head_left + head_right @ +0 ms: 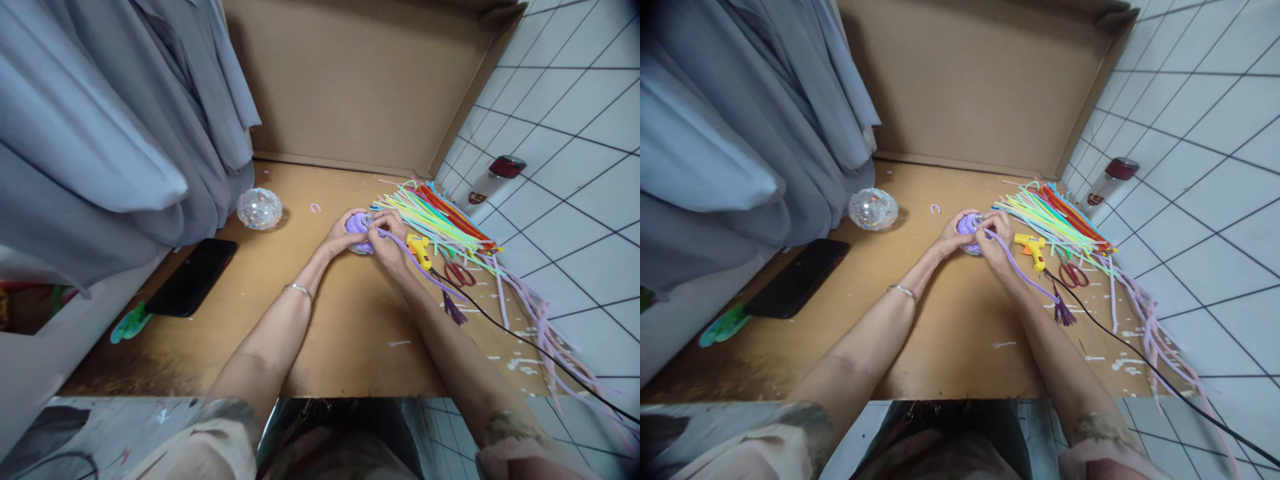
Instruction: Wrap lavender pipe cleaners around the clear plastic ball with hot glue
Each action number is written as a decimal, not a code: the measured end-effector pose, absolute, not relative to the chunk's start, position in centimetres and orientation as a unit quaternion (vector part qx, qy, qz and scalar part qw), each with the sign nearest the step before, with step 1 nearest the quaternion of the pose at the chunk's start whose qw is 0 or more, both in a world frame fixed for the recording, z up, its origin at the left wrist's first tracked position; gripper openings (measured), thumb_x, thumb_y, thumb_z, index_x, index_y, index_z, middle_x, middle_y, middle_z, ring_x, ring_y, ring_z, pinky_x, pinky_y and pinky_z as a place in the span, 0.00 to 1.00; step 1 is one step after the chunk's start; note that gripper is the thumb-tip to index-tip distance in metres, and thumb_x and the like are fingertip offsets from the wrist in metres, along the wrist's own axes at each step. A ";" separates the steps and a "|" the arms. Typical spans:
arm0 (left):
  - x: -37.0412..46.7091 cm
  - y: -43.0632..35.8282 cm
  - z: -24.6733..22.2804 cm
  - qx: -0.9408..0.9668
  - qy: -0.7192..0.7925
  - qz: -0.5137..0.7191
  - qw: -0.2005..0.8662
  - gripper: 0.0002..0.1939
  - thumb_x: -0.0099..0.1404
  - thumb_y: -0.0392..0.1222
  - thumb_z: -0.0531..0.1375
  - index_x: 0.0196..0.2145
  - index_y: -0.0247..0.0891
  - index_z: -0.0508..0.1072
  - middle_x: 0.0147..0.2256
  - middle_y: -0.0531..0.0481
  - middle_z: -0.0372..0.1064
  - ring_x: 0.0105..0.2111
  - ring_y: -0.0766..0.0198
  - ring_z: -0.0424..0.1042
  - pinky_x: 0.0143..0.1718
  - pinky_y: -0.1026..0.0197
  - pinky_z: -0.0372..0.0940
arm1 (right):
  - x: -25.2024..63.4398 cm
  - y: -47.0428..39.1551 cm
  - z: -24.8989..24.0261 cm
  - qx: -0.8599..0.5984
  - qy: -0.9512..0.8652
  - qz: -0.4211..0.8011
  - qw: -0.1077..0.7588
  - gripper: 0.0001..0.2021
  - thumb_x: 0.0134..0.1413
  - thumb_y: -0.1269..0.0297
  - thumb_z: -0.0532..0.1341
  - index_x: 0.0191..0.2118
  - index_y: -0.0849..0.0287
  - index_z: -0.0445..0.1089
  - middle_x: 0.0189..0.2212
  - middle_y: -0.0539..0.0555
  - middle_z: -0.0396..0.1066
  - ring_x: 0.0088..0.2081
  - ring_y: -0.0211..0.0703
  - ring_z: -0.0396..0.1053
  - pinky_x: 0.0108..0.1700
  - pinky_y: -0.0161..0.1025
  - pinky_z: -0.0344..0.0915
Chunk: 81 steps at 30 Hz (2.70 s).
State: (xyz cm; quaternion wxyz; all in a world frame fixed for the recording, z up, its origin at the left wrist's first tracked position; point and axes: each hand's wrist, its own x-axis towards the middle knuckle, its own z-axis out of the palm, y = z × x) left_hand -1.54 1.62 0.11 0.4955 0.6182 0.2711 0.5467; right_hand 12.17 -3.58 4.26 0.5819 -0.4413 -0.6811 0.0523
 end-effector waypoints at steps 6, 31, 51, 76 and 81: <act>-1.6 1.5 0.2 0.620 0.269 0.547 0.494 0.34 0.41 0.42 0.73 0.48 0.37 0.73 0.50 0.43 0.75 0.51 0.51 0.74 0.58 0.52 0.66 | 12.3 -3.2 3.9 -0.401 -0.688 0.053 0.602 0.05 0.45 0.70 0.58 0.24 0.53 0.62 0.32 0.52 0.67 0.38 0.45 0.69 0.44 0.45 0.68; -2.3 1.9 0.0 0.625 0.252 0.524 0.521 0.32 0.50 0.49 0.66 0.53 0.38 0.73 0.53 0.44 0.73 0.56 0.49 0.69 0.60 0.53 0.62 | 12.7 -2.7 3.7 -0.397 -0.689 0.092 0.600 0.07 0.41 0.73 0.61 0.21 0.54 0.65 0.30 0.49 0.67 0.35 0.42 0.68 0.38 0.41 0.69; 0.8 0.5 2.3 0.394 0.359 0.644 0.549 0.09 0.54 0.44 0.63 0.29 0.36 0.79 0.33 0.48 0.79 0.38 0.60 0.76 0.44 0.60 0.69 | 12.3 -3.0 3.6 -0.388 -0.705 0.082 0.588 0.06 0.42 0.73 0.61 0.22 0.54 0.66 0.32 0.51 0.67 0.37 0.42 0.70 0.38 0.39 0.69; 0.5 1.2 1.3 0.399 0.336 0.632 0.573 0.10 0.52 0.42 0.66 0.33 0.36 0.79 0.32 0.48 0.79 0.38 0.60 0.77 0.45 0.60 0.69 | 12.1 -3.1 3.4 -0.388 -0.708 0.064 0.586 0.05 0.44 0.70 0.59 0.24 0.53 0.63 0.32 0.51 0.67 0.38 0.45 0.69 0.42 0.43 0.68; 0.5 1.3 1.2 0.401 0.340 0.634 0.567 0.10 0.53 0.42 0.66 0.33 0.36 0.80 0.33 0.48 0.80 0.38 0.60 0.77 0.45 0.59 0.69 | 12.1 -3.2 3.6 -0.407 -0.710 0.062 0.572 0.05 0.43 0.69 0.59 0.23 0.52 0.62 0.32 0.50 0.67 0.38 0.45 0.69 0.43 0.44 0.68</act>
